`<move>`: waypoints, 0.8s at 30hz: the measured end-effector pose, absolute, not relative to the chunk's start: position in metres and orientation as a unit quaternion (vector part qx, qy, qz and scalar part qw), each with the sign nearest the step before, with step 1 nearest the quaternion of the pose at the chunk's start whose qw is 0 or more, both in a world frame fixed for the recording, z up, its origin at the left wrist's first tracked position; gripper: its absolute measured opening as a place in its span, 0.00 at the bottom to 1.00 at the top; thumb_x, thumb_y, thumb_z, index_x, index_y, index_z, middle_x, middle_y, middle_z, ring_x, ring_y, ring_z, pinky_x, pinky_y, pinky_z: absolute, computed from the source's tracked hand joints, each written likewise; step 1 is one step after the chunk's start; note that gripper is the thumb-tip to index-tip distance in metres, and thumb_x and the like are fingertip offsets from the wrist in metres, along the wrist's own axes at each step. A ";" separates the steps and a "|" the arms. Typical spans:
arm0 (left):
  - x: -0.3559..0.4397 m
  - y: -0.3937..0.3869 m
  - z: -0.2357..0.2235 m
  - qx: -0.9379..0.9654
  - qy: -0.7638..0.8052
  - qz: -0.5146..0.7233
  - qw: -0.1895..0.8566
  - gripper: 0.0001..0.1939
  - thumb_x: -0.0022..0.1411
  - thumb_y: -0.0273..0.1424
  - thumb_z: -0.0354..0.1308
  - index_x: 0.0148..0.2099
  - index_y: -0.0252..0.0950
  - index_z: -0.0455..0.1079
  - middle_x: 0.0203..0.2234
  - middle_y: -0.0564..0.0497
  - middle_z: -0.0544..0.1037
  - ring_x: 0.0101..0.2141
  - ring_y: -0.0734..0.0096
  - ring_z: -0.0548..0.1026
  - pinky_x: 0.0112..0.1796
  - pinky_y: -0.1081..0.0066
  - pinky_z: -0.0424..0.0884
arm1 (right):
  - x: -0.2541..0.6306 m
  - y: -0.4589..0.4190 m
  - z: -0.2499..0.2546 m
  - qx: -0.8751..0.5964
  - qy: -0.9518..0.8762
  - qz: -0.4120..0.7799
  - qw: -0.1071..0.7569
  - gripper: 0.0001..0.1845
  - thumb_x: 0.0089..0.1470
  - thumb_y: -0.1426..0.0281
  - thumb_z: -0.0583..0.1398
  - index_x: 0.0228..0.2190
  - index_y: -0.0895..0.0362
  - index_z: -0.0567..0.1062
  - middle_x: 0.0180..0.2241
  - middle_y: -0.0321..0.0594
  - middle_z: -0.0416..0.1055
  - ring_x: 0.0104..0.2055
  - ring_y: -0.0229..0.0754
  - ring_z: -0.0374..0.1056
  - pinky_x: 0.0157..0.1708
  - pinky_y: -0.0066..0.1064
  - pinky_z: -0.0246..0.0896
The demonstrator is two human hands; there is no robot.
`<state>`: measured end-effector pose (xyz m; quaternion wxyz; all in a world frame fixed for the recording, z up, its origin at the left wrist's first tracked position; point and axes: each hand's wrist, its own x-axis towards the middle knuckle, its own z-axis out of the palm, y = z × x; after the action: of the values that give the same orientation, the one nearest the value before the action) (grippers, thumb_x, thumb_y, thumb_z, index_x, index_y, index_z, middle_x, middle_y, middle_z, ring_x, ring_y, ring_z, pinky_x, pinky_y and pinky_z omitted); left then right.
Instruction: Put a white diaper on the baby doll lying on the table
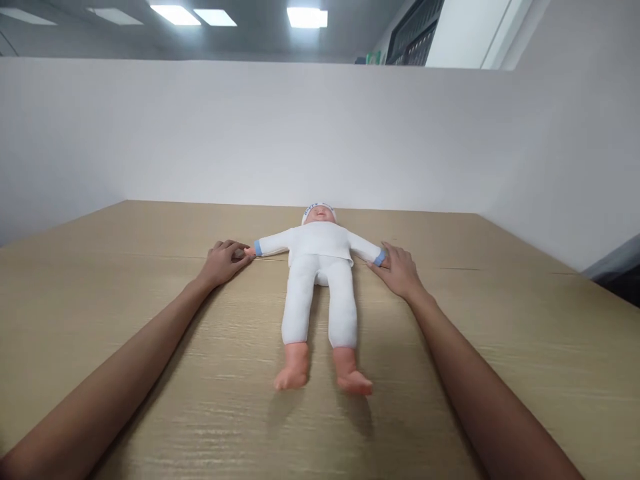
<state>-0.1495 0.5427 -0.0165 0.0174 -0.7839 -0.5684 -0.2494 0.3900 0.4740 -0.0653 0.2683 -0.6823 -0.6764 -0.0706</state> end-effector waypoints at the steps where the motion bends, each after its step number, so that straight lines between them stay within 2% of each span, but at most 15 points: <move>1: -0.149 0.537 -0.016 -0.778 -0.576 -0.250 0.018 0.28 0.74 0.53 0.56 0.62 0.40 0.78 0.60 0.39 0.80 0.61 0.39 0.71 0.60 0.45 0.67 | 0.388 0.469 -0.067 -0.701 -0.655 -0.077 0.271 0.46 0.66 0.46 0.62 0.73 0.63 0.66 0.68 0.61 0.70 0.68 0.66 0.65 0.67 0.52 0.60; 6: -0.141 0.504 -0.018 -0.741 -0.617 -0.262 0.035 0.31 0.74 0.47 0.54 0.71 0.36 0.69 0.67 0.33 0.74 0.65 0.35 0.68 0.62 0.43 0.67 | 0.377 0.442 -0.065 -0.765 -0.568 -0.101 0.287 0.36 0.67 0.47 0.62 0.63 0.61 0.76 0.61 0.64 0.73 0.63 0.69 0.66 0.58 0.53 0.64; 11: -0.117 0.450 -0.020 -0.717 -0.621 -0.315 0.035 0.32 0.73 0.42 0.56 0.72 0.32 0.66 0.67 0.31 0.72 0.66 0.36 0.67 0.63 0.45 0.68 | 0.359 0.421 -0.056 -0.800 -0.513 -0.105 0.292 0.29 0.72 0.53 0.57 0.57 0.63 0.79 0.55 0.66 0.75 0.59 0.67 0.69 0.55 0.51 0.64; 15: -0.094 0.406 -0.021 -0.723 -0.586 -0.365 0.021 0.28 0.75 0.41 0.55 0.71 0.35 0.67 0.65 0.34 0.75 0.65 0.42 0.69 0.66 0.47 0.66 | 0.345 0.401 -0.053 -0.803 -0.512 -0.101 0.289 0.24 0.71 0.61 0.56 0.58 0.64 0.78 0.56 0.65 0.75 0.61 0.65 0.68 0.57 0.49 0.63; 18: -0.087 0.392 -0.021 -0.740 -0.575 -0.349 0.022 0.27 0.76 0.41 0.55 0.72 0.38 0.67 0.68 0.37 0.73 0.67 0.44 0.68 0.67 0.48 0.66 | 0.339 0.386 -0.054 -0.791 -0.537 -0.093 0.279 0.25 0.71 0.65 0.55 0.61 0.65 0.77 0.58 0.65 0.75 0.62 0.64 0.68 0.59 0.49 0.63; 21: -0.092 0.400 -0.023 -0.732 -0.605 -0.313 0.014 0.30 0.74 0.40 0.56 0.73 0.36 0.65 0.71 0.34 0.70 0.69 0.41 0.65 0.66 0.46 0.67 | 0.337 0.381 -0.056 -0.768 -0.579 -0.081 0.260 0.29 0.71 0.62 0.56 0.66 0.62 0.74 0.63 0.62 0.74 0.65 0.62 0.67 0.63 0.48 0.62; 24: -0.104 0.422 -0.023 -0.715 -0.632 -0.299 0.009 0.32 0.72 0.40 0.57 0.74 0.34 0.64 0.72 0.31 0.68 0.71 0.35 0.64 0.65 0.42 0.67 | 0.338 0.386 -0.060 -0.748 -0.615 -0.069 0.238 0.33 0.72 0.58 0.55 0.71 0.60 0.69 0.71 0.57 0.69 0.72 0.60 0.63 0.70 0.47 0.58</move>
<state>-0.1042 0.4217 -0.0235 0.0085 -0.7152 -0.6319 -0.2987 0.3377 0.3865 -0.0595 0.2382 -0.7483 -0.6153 -0.0689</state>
